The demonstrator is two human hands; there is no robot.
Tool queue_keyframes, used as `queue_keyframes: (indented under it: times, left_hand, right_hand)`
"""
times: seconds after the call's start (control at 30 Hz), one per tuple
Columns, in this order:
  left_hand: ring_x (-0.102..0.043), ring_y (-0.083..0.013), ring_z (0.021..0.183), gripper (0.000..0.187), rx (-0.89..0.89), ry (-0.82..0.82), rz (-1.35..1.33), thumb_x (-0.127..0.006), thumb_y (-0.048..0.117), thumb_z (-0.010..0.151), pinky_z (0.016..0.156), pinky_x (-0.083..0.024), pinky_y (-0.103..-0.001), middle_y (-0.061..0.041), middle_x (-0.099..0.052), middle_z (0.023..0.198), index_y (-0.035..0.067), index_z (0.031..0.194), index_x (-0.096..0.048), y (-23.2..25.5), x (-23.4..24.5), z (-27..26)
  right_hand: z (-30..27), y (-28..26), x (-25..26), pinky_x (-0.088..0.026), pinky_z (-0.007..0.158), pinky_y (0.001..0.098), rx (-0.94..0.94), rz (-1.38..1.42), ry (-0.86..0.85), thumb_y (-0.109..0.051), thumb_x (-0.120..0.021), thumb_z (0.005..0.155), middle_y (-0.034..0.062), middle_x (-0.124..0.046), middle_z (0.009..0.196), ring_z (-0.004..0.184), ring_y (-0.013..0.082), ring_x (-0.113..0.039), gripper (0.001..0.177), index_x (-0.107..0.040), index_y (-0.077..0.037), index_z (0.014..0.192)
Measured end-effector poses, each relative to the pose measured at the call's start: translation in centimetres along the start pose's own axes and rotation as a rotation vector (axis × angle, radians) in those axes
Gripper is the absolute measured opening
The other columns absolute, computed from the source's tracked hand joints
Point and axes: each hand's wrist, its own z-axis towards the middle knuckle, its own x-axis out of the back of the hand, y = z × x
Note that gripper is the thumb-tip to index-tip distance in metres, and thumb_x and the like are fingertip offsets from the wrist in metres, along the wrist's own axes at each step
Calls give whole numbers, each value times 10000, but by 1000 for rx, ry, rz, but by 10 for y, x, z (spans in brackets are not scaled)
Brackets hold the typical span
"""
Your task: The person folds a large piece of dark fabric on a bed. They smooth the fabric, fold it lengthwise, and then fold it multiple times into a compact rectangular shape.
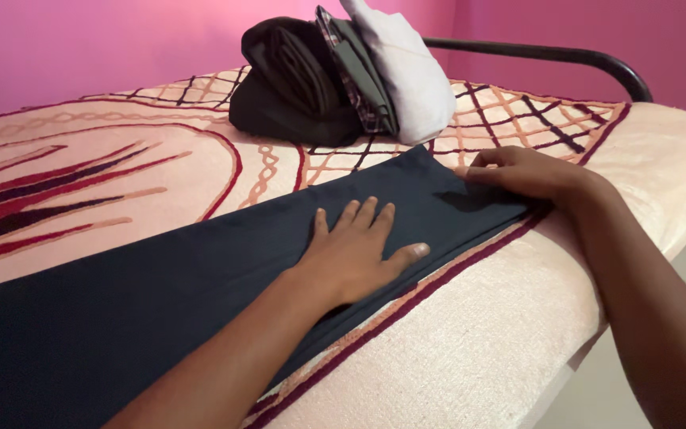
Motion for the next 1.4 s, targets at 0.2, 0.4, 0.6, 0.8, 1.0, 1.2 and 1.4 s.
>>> queue_keyframes:
  times: [0.2,0.4,0.6,0.8,1.0,1.2,1.4]
  left_hand:
    - [-185,-305,1545,768,-168,114,-96,-370,627,971,1206,-109,-595,-144,-250,1659,113,1543,-387,11,-1,-5]
    - [-434,-291,1451,716,-257,222,-331,-378,607,999,1186,-299,-437,-140,-521,1528,62,1426,-563,31,0,-16]
    - [-476,-310,1386,707,-235,222,-332,-508,559,952,1135,-340,-439,-152,-537,1479,55,1447,-512,42,11,-25]
    - [-562,-318,1255,630,-323,331,-252,-567,400,929,1014,-410,-488,-133,-594,1373,158,1496,-438,47,21,-33]
    - [-658,-330,1112,466,-422,320,-231,-538,229,976,929,-496,-496,-117,-706,1240,240,1442,-546,49,21,-32]
    - [-721,-353,905,493,-274,209,-112,-520,222,995,834,-553,-491,-157,-746,933,259,1486,-506,55,29,-35]
    - [-733,-320,962,418,-212,342,-284,-537,170,932,852,-549,-476,-86,-773,1066,303,1308,-664,49,29,-34]
  right_hand:
    - [-12,-11,1,-507,1029,382,-124,40,-8,-674,-627,821,191,-762,1251,1123,283,-732,789,-735,-57,1301]
    - [-25,-5,7,-537,785,397,-136,338,81,-614,-682,782,109,-710,1125,972,215,-654,768,-643,-94,1347]
    - [-15,15,10,-466,579,348,108,778,-263,-690,-512,994,139,-745,985,739,220,-614,739,-670,-41,1311]
    - [-37,-20,10,-492,565,301,201,591,-112,-473,-581,904,95,-740,1037,749,158,-632,615,-624,-116,1403]
    - [-43,-31,12,-441,477,337,-12,485,189,-410,-615,919,16,-715,951,628,130,-601,479,-669,-126,1300]
    - [-11,5,8,-341,523,280,87,538,344,-335,-615,987,-15,-493,616,564,104,-442,356,-742,-16,1079]
    - [-16,0,8,-337,593,276,266,525,176,-370,-609,1014,-8,-529,666,618,112,-417,348,-730,-46,1055]
